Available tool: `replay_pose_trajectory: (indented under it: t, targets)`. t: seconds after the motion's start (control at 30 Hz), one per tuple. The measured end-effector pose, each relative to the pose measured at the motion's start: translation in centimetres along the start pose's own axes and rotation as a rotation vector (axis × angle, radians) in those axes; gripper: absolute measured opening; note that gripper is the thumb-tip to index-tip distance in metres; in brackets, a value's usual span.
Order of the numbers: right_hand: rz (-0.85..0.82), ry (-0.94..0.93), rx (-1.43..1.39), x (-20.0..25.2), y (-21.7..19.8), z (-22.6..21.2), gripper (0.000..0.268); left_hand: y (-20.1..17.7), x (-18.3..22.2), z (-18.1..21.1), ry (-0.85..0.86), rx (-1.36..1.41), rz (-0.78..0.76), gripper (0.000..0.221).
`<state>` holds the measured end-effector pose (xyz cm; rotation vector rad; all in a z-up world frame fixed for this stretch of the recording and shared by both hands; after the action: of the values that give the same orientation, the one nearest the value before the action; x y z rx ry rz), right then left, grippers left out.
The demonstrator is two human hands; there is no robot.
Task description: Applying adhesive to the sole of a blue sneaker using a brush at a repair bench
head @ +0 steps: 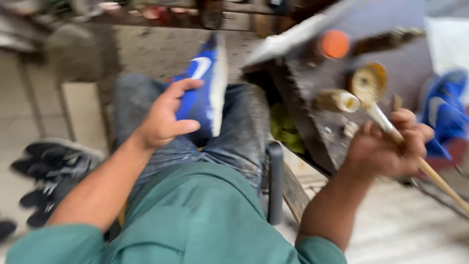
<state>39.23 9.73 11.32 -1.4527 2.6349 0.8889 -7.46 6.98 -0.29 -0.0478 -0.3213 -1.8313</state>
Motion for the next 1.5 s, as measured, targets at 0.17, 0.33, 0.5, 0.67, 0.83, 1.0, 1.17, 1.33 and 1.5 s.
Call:
replay_pose_trajectory:
  t: [0.17,0.33,0.5,0.67,0.83,1.0,1.17,1.33,1.5]
  targets:
    - [-0.732,0.361,-0.334,8.5,12.6,3.2,0.060,1.4,-0.9,1.7,0.074,0.237,-0.112,0.082]
    - [-0.616,0.514,-0.380,13.3,14.7,9.6,0.030,1.2,-1.0,2.9,0.225,0.456,-0.136,0.091]
    - [-0.634,0.525,-0.339,14.2,18.4,9.4,0.025,1.3,-0.2,5.1,0.256,0.438,-0.167,0.092]
    - [-0.569,0.426,-0.214,13.4,18.2,9.5,0.025,1.7,0.5,6.0,0.255,0.412,-0.204,0.087]
    - [-0.614,0.426,-0.242,12.9,18.7,9.3,0.021,1.7,0.4,5.3,0.263,0.399,-0.194,0.084]
    - [-0.691,0.395,-0.243,13.8,19.4,7.8,0.023,1.8,0.2,5.5,0.261,0.427,-0.181,0.083]
    - [-0.777,0.339,-0.182,13.9,20.1,5.9,0.024,1.3,-0.4,5.3,0.221,0.396,-0.127,0.083]
    - [-1.022,0.153,-0.017,14.1,22.1,3.7,0.023,1.1,-0.7,4.8,0.193,0.423,-0.073,0.079]
    - [-1.168,0.146,-0.072,15.7,24.8,1.7,0.018,0.6,-0.6,5.1,0.206,0.474,-0.064,0.082]
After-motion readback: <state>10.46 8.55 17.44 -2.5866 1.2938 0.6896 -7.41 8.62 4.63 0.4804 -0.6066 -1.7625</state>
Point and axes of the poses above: each hand's wrist, its own x-axis away from the middle knuckle, its own y-axis out of the palm, z = x × y, the point moved 9 cm from there along -x, towards the middle knuckle, and after that the axes turned 6 degrees about -x, right-handed, at the moved point
